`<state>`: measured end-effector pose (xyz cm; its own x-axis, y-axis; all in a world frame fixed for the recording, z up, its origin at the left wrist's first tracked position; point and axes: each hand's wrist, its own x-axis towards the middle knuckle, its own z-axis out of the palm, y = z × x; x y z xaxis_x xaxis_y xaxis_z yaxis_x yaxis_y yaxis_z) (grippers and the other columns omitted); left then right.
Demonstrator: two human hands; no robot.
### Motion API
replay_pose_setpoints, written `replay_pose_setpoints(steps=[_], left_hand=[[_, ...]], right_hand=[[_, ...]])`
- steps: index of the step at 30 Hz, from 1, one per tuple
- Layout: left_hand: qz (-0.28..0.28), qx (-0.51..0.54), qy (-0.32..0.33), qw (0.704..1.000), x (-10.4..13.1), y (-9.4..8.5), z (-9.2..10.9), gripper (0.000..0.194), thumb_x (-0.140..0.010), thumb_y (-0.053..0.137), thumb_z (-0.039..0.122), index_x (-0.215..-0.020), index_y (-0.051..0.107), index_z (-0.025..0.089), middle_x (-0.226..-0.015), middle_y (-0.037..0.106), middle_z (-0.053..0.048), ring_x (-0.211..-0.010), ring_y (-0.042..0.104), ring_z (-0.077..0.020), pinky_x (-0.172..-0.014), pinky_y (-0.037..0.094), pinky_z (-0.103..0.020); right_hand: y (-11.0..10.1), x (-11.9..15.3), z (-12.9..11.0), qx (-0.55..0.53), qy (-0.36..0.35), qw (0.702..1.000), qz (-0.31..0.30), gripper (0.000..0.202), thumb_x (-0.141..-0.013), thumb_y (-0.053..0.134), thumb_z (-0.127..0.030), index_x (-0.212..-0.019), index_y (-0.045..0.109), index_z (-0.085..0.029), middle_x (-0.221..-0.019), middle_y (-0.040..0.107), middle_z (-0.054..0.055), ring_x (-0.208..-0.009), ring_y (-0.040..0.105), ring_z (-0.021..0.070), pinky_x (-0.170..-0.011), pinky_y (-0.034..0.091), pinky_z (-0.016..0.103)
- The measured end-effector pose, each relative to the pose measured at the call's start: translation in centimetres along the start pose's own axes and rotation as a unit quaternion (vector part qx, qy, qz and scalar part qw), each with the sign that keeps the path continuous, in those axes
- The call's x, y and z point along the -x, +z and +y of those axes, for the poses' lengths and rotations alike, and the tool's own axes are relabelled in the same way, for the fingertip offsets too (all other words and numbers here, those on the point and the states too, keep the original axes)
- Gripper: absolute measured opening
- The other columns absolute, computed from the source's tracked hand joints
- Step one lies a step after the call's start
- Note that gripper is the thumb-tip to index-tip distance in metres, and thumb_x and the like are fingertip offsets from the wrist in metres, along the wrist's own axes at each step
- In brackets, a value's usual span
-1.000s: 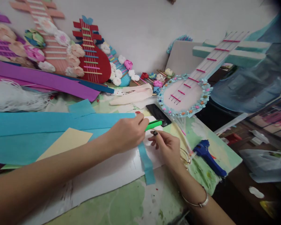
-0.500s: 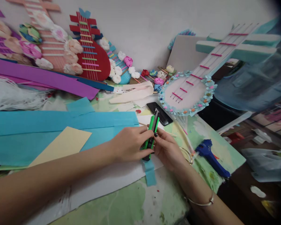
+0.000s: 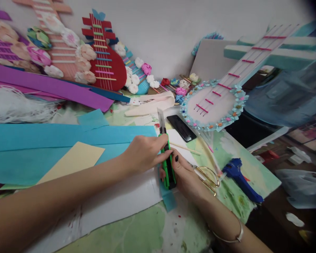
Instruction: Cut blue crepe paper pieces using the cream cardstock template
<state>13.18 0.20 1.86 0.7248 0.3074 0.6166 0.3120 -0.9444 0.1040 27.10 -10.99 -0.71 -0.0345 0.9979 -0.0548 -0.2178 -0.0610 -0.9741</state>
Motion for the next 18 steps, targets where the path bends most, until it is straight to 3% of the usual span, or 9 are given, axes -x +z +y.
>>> replay_pose_setpoints(steps=[4,7,11,14,16,18], left_hand=[[0.029,-0.012,0.01,0.999,-0.1,0.2,-0.5,0.039,-0.098,0.04,0.034,-0.062,0.042,0.02,-0.051,0.049,0.003,-0.048,0.045,-0.0116,-0.048,0.026,-0.025],[0.042,0.031,-0.01,0.999,-0.2,0.1,-0.7,0.041,-0.096,0.044,0.034,-0.058,0.04,0.019,-0.05,0.044,0.004,-0.048,0.038,-0.0104,-0.049,0.024,-0.026],[0.066,0.151,-0.14,0.976,-0.7,-0.1,-1.8,0.043,-0.089,0.049,0.035,-0.053,0.033,0.019,-0.049,0.03,0.006,-0.048,0.026,-0.0088,-0.05,0.023,-0.025],[0.084,0.177,-0.215,0.957,-0.9,0.0,-3.3,0.042,-0.088,0.046,0.035,-0.052,0.029,0.02,-0.05,0.025,0.006,-0.05,0.025,-0.0091,-0.05,0.022,-0.026],[0.055,0.194,-0.225,0.953,-0.9,0.2,-4.4,0.041,-0.086,0.047,0.036,-0.053,0.031,0.02,-0.05,0.027,0.005,-0.05,0.027,-0.0089,-0.049,0.023,-0.024],[-0.006,0.222,-0.217,0.951,-1.0,0.3,-5.4,0.039,-0.081,0.054,0.038,-0.052,0.035,0.019,-0.049,0.033,0.006,-0.049,0.032,-0.0083,-0.049,0.026,-0.023]], right_hand=[[0.4,-0.1,-0.3,0.002,0.0,1.0,0.001,0.043,-0.087,0.06,-0.053,-0.117,0.046,-0.026,-0.067,0.052,-0.005,-0.058,0.05,0.0125,-0.055,0.04,0.024],[0.2,-0.5,-0.7,0.052,-0.011,0.998,0.04,0.049,-0.082,0.068,-0.047,-0.119,0.044,-0.025,-0.067,0.052,-0.006,-0.053,0.049,0.0109,-0.048,0.04,0.023],[-1.2,-0.5,-1.7,0.183,-0.022,0.968,0.172,0.048,-0.077,0.071,-0.039,-0.113,0.042,-0.026,-0.079,0.057,-0.006,-0.04,0.045,0.0064,-0.036,0.037,0.021],[-3.0,0.4,-2.9,0.259,-0.027,0.941,0.217,0.038,-0.077,0.068,-0.035,-0.108,0.047,-0.024,-0.087,0.06,-0.003,-0.038,0.046,0.0054,-0.034,0.038,0.021],[-4.4,1.6,-3.7,0.309,-0.028,0.927,0.212,0.033,-0.077,0.067,-0.032,-0.105,0.053,-0.022,-0.095,0.062,0.001,-0.046,0.054,0.0086,-0.039,0.044,0.023],[-5.9,3.1,-4.4,0.4,-0.043,0.896,0.19,0.028,-0.077,0.066,-0.028,-0.104,0.06,-0.021,-0.1,0.065,0.005,-0.068,0.064,0.016,-0.055,0.052,0.028]])
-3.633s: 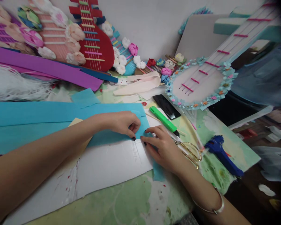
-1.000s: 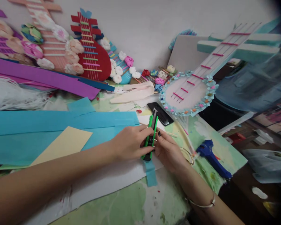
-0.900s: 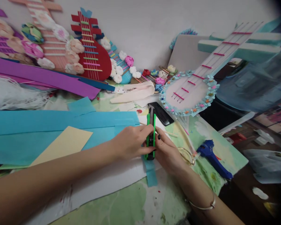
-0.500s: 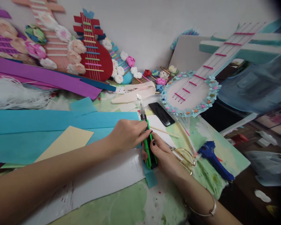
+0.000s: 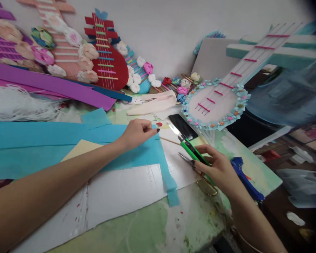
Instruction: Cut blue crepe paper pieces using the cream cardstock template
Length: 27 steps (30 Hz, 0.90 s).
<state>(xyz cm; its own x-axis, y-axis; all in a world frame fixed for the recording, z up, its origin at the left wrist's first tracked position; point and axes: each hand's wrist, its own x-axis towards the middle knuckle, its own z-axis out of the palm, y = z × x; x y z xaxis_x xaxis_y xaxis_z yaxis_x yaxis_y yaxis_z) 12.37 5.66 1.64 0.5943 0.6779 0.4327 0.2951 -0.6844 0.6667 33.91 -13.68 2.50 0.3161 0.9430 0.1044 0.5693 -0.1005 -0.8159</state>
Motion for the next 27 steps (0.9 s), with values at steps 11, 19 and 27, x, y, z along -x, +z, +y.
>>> replay_pose_setpoints(steps=[11,19,27], left_hand=[[-0.19,-0.005,0.074,0.979,0.0,0.5,-2.4,0.034,-0.073,0.068,0.039,-0.055,0.047,0.018,-0.057,0.05,0.002,-0.059,0.044,-0.0116,-0.057,0.034,-0.024],[-0.207,-0.024,0.126,0.97,0.2,1.1,-3.1,0.039,-0.076,0.068,0.042,-0.054,0.047,0.018,-0.053,0.049,0.002,-0.062,0.046,-0.0134,-0.059,0.034,-0.024],[-0.207,-0.018,0.14,0.968,0.1,1.4,-3.8,0.042,-0.072,0.073,0.043,-0.053,0.046,0.018,-0.052,0.048,0.003,-0.06,0.046,-0.0128,-0.057,0.034,-0.023]], right_hand=[[-4.9,2.0,1.7,0.25,-0.153,0.948,-0.119,0.029,-0.087,0.057,-0.024,-0.116,0.064,-0.023,-0.108,0.07,0.009,-0.098,0.065,0.0242,-0.083,0.051,0.038],[-4.5,0.8,2.0,0.28,-0.17,0.938,-0.114,0.032,-0.083,0.053,-0.016,-0.112,0.066,-0.019,-0.106,0.069,0.011,-0.097,0.064,0.0241,-0.085,0.051,0.039],[-4.9,0.2,2.2,0.273,-0.18,0.935,-0.137,0.035,-0.078,0.053,-0.01,-0.109,0.064,-0.021,-0.108,0.066,0.009,-0.1,0.062,0.0236,-0.085,0.049,0.036]])
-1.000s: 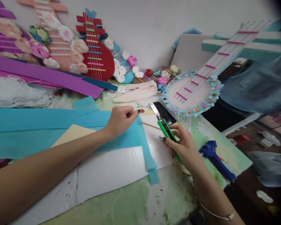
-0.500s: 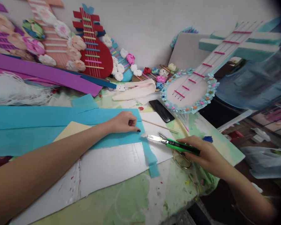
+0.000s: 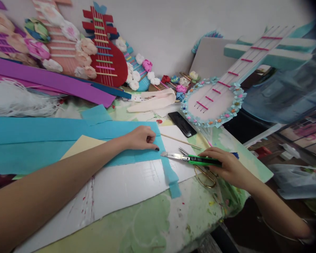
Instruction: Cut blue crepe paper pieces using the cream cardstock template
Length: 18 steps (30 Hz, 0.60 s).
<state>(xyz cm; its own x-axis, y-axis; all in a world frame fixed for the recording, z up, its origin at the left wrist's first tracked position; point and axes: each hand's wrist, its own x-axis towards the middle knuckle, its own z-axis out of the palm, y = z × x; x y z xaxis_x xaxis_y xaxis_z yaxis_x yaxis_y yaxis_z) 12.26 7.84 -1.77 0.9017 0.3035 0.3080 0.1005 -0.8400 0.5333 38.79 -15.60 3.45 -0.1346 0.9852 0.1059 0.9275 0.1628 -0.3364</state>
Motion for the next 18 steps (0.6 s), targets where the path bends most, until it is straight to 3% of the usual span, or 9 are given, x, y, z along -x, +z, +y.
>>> replay_pose_setpoints(steps=[18], left_hand=[[0.008,0.016,-0.023,1.0,-0.1,-0.1,0.3,0.036,-0.074,0.071,0.034,-0.056,0.046,0.018,-0.056,0.047,0.004,-0.057,0.044,-0.0106,-0.056,0.033,-0.023]], right_hand=[[0.7,-3.4,0.8,-0.01,0.002,1.0,-0.027,0.045,-0.066,0.047,0.001,-0.103,0.062,-0.02,-0.102,0.064,0.006,-0.097,0.059,0.0242,-0.084,0.045,0.038]])
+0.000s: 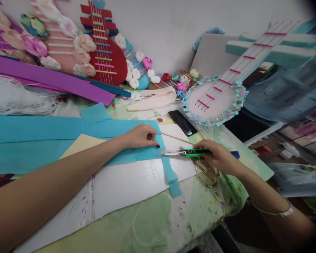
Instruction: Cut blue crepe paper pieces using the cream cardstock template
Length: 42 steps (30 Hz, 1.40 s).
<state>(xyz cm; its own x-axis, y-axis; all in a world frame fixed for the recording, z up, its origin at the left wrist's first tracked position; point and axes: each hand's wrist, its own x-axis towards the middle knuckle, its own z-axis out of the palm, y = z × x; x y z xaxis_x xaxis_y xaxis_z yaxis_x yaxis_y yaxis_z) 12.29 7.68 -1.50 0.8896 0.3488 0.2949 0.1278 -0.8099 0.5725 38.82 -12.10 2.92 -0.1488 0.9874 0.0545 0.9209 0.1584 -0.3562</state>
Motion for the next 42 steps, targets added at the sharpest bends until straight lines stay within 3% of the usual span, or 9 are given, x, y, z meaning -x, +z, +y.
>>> replay_pose_setpoints(steps=[6,14,25,31,42], left_hand=[[-0.006,0.002,0.0,1.0,0.0,0.0,-0.1,0.032,-0.076,0.07,0.035,-0.058,0.051,0.017,-0.058,0.05,0.003,-0.059,0.046,-0.0111,-0.057,0.033,-0.024],[-0.015,-0.004,-0.004,1.0,-0.1,0.1,0.0,0.032,-0.073,0.074,0.035,-0.058,0.052,0.017,-0.057,0.052,0.003,-0.061,0.048,-0.012,-0.057,0.034,-0.023],[-0.025,-0.012,0.004,1.0,-0.1,0.2,-0.1,0.035,-0.074,0.073,0.037,-0.058,0.049,0.018,-0.057,0.05,0.004,-0.059,0.047,-0.0114,-0.056,0.031,-0.023],[-0.029,-0.017,0.01,0.999,-0.1,0.2,-0.1,0.034,-0.074,0.073,0.037,-0.058,0.049,0.018,-0.056,0.051,0.004,-0.059,0.046,-0.0114,-0.057,0.031,-0.024],[-0.032,-0.029,0.017,0.999,-0.1,0.1,0.1,0.033,-0.075,0.073,0.036,-0.06,0.05,0.017,-0.057,0.051,0.003,-0.06,0.047,-0.0119,-0.058,0.031,-0.024]], right_hand=[[0.5,-1.0,0.5,0.001,-0.004,1.0,0.009,0.043,-0.068,0.047,0.002,-0.102,0.06,-0.02,-0.103,0.063,0.007,-0.099,0.058,0.0256,-0.087,0.044,0.04],[0.9,-2.3,-0.9,0.007,-0.028,1.0,0.01,0.047,-0.066,0.046,0.005,-0.102,0.061,-0.02,-0.103,0.062,0.008,-0.101,0.055,0.0251,-0.089,0.043,0.041],[1.5,-1.1,-2.5,0.052,-0.059,0.997,0.0,0.045,-0.073,0.046,0.001,-0.112,0.06,-0.016,-0.11,0.061,0.013,-0.103,0.054,0.0289,-0.089,0.045,0.046],[1.8,-0.4,-2.5,0.051,-0.064,0.997,0.009,0.048,-0.076,0.047,0.001,-0.118,0.059,-0.019,-0.113,0.062,0.013,-0.105,0.056,0.0294,-0.089,0.046,0.047],[2.2,0.7,-2.6,0.036,-0.075,0.996,0.038,0.045,-0.075,0.045,0.002,-0.113,0.059,-0.018,-0.109,0.061,0.013,-0.101,0.058,0.027,-0.088,0.05,0.045]])
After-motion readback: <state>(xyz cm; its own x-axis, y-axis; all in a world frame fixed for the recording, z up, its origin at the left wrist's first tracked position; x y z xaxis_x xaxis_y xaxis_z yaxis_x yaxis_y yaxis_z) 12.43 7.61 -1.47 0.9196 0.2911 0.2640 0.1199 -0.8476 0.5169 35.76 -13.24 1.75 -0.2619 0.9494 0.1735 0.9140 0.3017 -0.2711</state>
